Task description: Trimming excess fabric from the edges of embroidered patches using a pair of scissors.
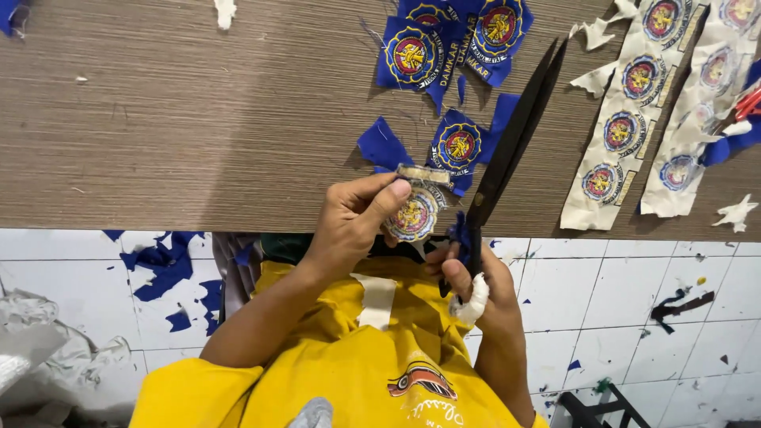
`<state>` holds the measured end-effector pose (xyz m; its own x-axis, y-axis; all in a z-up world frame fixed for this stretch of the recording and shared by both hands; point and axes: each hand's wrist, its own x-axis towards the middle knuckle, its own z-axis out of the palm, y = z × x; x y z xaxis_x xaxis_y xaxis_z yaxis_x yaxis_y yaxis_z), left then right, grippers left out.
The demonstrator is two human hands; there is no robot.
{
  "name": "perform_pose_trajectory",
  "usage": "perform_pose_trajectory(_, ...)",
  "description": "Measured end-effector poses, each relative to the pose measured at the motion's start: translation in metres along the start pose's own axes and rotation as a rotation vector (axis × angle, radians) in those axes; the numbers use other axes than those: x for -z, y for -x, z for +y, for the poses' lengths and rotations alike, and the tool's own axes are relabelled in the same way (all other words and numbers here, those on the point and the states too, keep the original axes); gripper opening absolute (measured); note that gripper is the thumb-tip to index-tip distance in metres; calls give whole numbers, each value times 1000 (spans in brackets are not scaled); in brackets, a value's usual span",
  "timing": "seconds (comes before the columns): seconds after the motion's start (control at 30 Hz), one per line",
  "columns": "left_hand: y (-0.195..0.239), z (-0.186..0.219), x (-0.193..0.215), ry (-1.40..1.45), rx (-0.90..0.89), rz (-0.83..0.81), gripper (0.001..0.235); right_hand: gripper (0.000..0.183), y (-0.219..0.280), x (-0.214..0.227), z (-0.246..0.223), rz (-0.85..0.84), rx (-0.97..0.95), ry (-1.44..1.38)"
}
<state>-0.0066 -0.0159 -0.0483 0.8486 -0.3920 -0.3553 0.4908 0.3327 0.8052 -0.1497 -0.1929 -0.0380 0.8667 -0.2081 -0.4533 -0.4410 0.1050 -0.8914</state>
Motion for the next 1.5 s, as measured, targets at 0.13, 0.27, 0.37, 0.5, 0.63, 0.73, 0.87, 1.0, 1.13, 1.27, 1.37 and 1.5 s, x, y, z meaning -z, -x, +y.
perform_pose_trajectory(0.13,-1,12,-4,-115,-181,-11,18,21,1,-3,9,7,-15,-71)
perform_pose_trajectory(0.27,7,17,-7,-592,-640,27,20,32,5,-12,4,23,49,-249)
perform_pose_trajectory(0.37,17,7,-10,-957,-941,-25,22,36,3,-30,-14,125,84,-316)
perform_pose_trajectory(0.5,16,20,-13,-860,-1017,-122,18,18,-11,-44,-25,407,187,-420)
perform_pose_trajectory(0.63,18,9,-8,-819,-981,-187,10,19,-21,-6,4,268,213,-510)
perform_pose_trajectory(0.73,25,6,-9,-1036,-1233,-12,13,7,-18,-25,-26,252,305,-329)
perform_pose_trajectory(0.87,25,-1,-17,-1172,-1531,268,14,15,-6,-31,-45,323,183,-297)
perform_pose_trajectory(1.0,20,-1,9,-1184,-1583,-105,3,30,1,-35,-52,392,27,-262)
perform_pose_trajectory(1.13,25,23,6,-685,-912,-284,25,27,-5,-14,-36,262,88,-180)
perform_pose_trajectory(1.27,22,30,-2,-253,57,-374,43,27,3,-41,-73,346,-58,-190)
perform_pose_trajectory(1.37,15,35,2,-363,20,-441,27,27,3,-43,-79,350,-86,-197)
perform_pose_trajectory(1.5,8,33,35,-730,-250,-179,18,27,-5,3,-23,165,78,-23)
